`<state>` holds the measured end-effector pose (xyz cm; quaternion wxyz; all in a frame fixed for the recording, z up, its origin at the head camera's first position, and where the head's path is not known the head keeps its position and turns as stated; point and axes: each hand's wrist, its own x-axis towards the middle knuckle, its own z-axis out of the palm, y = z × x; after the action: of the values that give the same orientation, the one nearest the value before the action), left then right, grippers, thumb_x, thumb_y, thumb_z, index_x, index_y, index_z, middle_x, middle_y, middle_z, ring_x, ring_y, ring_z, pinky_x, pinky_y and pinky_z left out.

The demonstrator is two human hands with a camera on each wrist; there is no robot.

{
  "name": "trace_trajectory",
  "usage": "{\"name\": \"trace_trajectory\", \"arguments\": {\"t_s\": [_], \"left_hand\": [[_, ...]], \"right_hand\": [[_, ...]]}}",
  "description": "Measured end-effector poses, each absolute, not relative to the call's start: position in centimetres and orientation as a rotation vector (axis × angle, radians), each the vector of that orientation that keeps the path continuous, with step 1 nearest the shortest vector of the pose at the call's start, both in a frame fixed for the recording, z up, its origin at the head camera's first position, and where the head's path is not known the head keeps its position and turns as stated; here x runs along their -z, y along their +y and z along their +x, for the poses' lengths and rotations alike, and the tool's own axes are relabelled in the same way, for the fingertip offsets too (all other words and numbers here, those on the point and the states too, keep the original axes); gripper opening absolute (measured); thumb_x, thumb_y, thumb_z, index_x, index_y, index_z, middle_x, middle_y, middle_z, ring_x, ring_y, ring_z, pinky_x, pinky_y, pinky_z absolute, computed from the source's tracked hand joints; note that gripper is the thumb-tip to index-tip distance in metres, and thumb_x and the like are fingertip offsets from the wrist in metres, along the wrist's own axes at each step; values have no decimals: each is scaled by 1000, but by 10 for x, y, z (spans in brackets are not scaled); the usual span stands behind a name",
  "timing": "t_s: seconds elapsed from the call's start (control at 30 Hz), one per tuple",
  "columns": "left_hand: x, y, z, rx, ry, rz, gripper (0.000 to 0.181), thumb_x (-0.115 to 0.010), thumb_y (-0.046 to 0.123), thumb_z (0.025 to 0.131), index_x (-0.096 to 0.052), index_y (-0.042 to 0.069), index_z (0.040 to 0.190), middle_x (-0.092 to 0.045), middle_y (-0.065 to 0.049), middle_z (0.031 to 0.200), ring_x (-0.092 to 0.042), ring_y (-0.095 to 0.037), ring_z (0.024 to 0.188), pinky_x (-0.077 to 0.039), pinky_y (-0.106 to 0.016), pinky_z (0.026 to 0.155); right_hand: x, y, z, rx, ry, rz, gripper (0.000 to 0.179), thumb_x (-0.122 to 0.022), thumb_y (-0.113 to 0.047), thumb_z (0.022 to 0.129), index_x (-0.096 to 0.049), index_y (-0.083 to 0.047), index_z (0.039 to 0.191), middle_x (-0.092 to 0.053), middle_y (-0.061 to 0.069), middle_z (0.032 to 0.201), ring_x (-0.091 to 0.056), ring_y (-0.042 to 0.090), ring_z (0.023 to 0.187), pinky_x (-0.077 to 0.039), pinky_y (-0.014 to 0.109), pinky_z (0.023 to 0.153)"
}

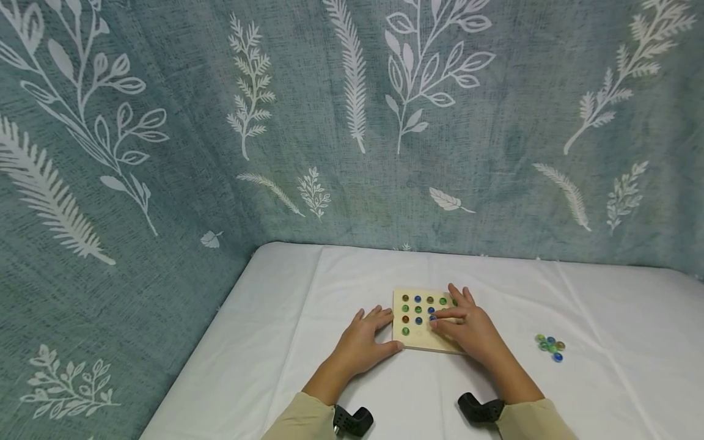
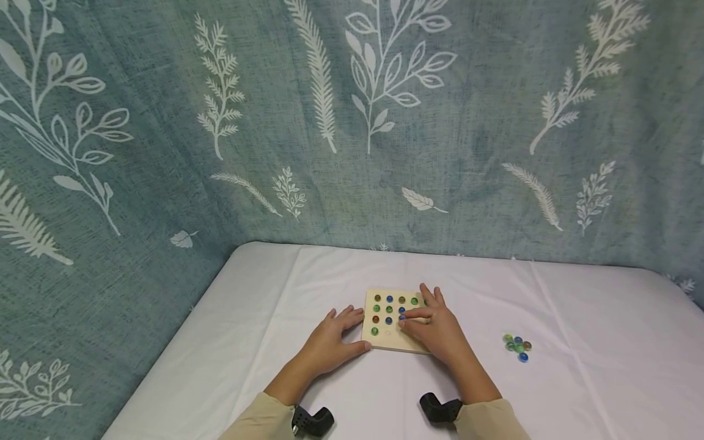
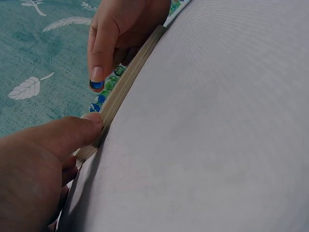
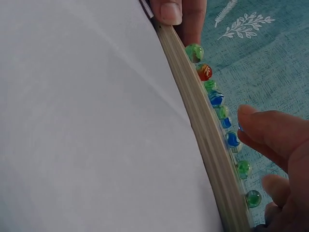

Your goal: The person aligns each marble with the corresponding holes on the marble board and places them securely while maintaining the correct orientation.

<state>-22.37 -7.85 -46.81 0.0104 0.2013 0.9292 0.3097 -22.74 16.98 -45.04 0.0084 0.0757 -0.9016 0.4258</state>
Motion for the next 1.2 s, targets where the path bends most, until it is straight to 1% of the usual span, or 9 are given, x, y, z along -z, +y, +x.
{"name": "trace_trajectory", "arguments": {"t_s": [0.23,0.47,0.93,1.2], "left_hand": [[467,-78,-224,-982,2899,631,62,-74,43,86,-57,17,140,-52,5,147,-37,-15,145,-18,-43,125],[467,-78,-223,-1000,2883,624,63,-73,43,86,-56,17,141,-51,6,148,-36,-15,145,-18,-43,126],[468,-78,-223,-1022,2871,592,63,-74,45,85,-57,17,140,-51,7,147,-36,-14,145,-18,-43,125],[470,-79,-224,-1028,2886,623,63,-74,44,85,-57,18,140,-52,7,146,-37,-14,144,-19,-43,125]], "right_hand": [[453,169,-228,-1360,-2798,216,31,-78,-31,84,-78,-8,105,-20,17,163,0,42,151,-11,72,116],[454,166,-227,-1282,-2836,240,29,-77,-29,85,-78,-11,108,-19,15,163,0,42,151,-11,75,113],[455,166,-226,-1226,-2855,283,31,-76,-29,86,-76,-11,112,-21,16,163,-3,43,151,-14,75,112],[454,170,-225,-1230,-2843,319,33,-76,-29,86,-75,-12,114,-22,16,162,-4,44,151,-15,75,112]]}}
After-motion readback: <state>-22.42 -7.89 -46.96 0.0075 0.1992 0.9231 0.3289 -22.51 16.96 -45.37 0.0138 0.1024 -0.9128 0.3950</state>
